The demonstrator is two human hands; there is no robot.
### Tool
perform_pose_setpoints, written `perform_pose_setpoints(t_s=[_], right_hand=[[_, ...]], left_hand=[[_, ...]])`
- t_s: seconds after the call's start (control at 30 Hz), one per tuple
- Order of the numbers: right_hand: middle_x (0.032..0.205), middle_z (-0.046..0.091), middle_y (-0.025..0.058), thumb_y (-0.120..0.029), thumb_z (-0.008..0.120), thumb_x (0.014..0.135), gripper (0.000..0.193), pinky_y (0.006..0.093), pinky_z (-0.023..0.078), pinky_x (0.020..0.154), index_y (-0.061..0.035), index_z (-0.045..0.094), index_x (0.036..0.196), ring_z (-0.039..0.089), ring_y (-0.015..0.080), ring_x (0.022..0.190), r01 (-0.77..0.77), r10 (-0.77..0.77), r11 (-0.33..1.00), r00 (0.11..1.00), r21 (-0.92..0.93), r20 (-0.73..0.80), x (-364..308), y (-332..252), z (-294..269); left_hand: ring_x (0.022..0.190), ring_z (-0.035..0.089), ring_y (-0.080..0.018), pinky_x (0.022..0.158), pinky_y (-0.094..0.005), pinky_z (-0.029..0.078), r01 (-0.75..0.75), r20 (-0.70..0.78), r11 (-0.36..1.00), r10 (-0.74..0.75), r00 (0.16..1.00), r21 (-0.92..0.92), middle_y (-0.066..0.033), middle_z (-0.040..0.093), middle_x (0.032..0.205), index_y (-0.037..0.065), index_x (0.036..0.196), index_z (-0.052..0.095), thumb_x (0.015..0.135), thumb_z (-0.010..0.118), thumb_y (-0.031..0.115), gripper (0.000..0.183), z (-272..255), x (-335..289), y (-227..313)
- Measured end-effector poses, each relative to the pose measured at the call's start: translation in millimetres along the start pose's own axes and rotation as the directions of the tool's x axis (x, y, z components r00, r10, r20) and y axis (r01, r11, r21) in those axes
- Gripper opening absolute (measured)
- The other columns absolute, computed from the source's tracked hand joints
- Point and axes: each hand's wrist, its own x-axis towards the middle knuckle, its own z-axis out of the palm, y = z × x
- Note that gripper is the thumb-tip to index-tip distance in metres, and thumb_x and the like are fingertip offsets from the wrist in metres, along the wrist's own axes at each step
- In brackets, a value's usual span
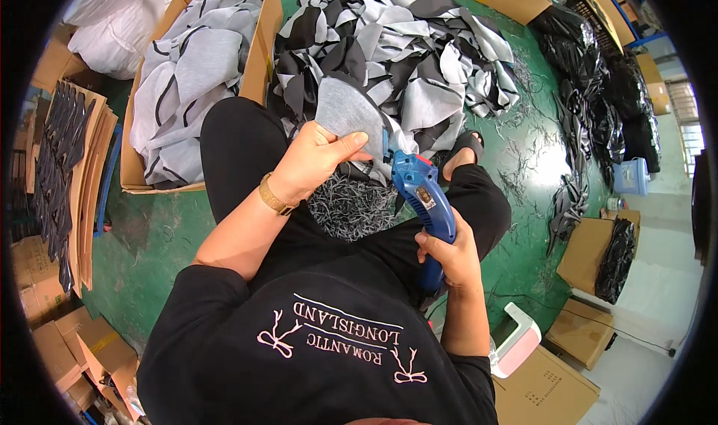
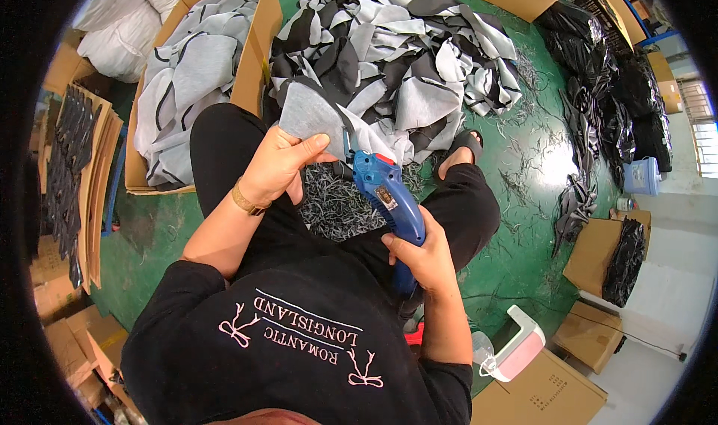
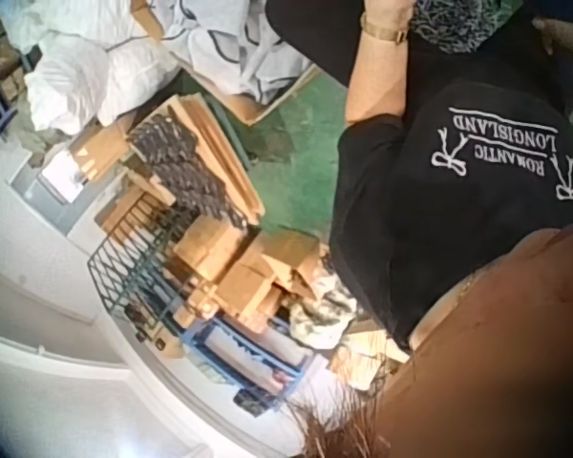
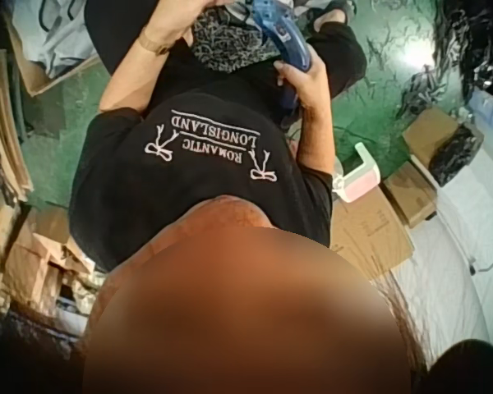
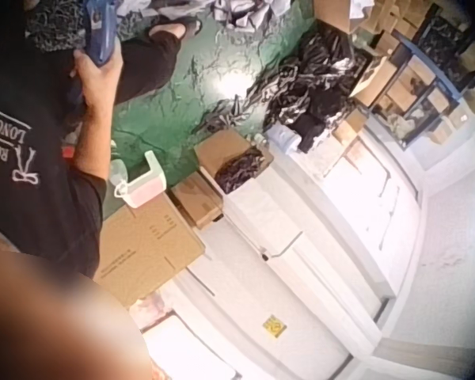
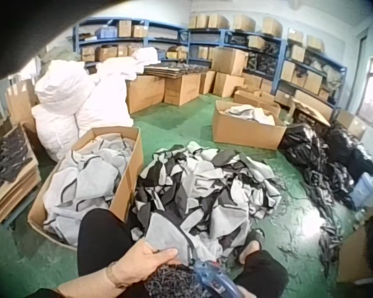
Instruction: Trim the edges of fabric components or shoe insoles using a handheld electric cutter.
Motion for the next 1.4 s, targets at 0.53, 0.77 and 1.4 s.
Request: perform_pose_setpoints(t_s=[0.53,0.77,1.4], right_hand=[[0.078,0.058,0.0038,-0.014,0.080,0.070,0.051,0.0241,0.047,0.055,0.0027,0.054,0.111,0.055,0.0106,0.059,0.212,-0.212,0.977,0.965,-0.016,-0.154,32,-29,12],[0.077,0.059,0.0017,-0.018,0.084,0.065,0.053,0.0243,0.047,0.059,0.0021,0.055,0.105,0.055,0.0095,0.065,0.317,-0.366,0.875,0.928,-0.365,-0.072,55,-20,29],[0.077,0.057,0.0047,0.001,0.070,0.071,0.047,0.0262,0.046,0.051,0.0036,0.052,0.115,0.054,0.0118,0.056,-0.054,0.055,0.995,0.998,-0.079,0.019,-12,2,-10]], left_hand=[[0.091,0.065,-0.0148,0.079,-0.0291,0.055,0.206,0.140,0.978,-0.198,0.970,-0.044,-0.0070,0.067,0.102,0.000,0.111,0.063,0.090,0.062,0.010,0.023,8,-7,2],[0.092,0.064,-0.0133,0.076,-0.0269,0.054,0.107,0.104,0.961,-0.083,0.991,-0.254,-0.0039,0.065,0.105,0.004,0.118,0.056,0.086,0.065,0.007,0.033,19,-4,-25],[0.077,0.058,-0.0056,0.064,-0.0220,0.044,-0.004,-0.123,0.985,-0.018,0.992,-0.175,0.0007,0.066,0.091,0.007,0.101,0.064,0.082,0.071,0.009,0.021,10,6,-21]])
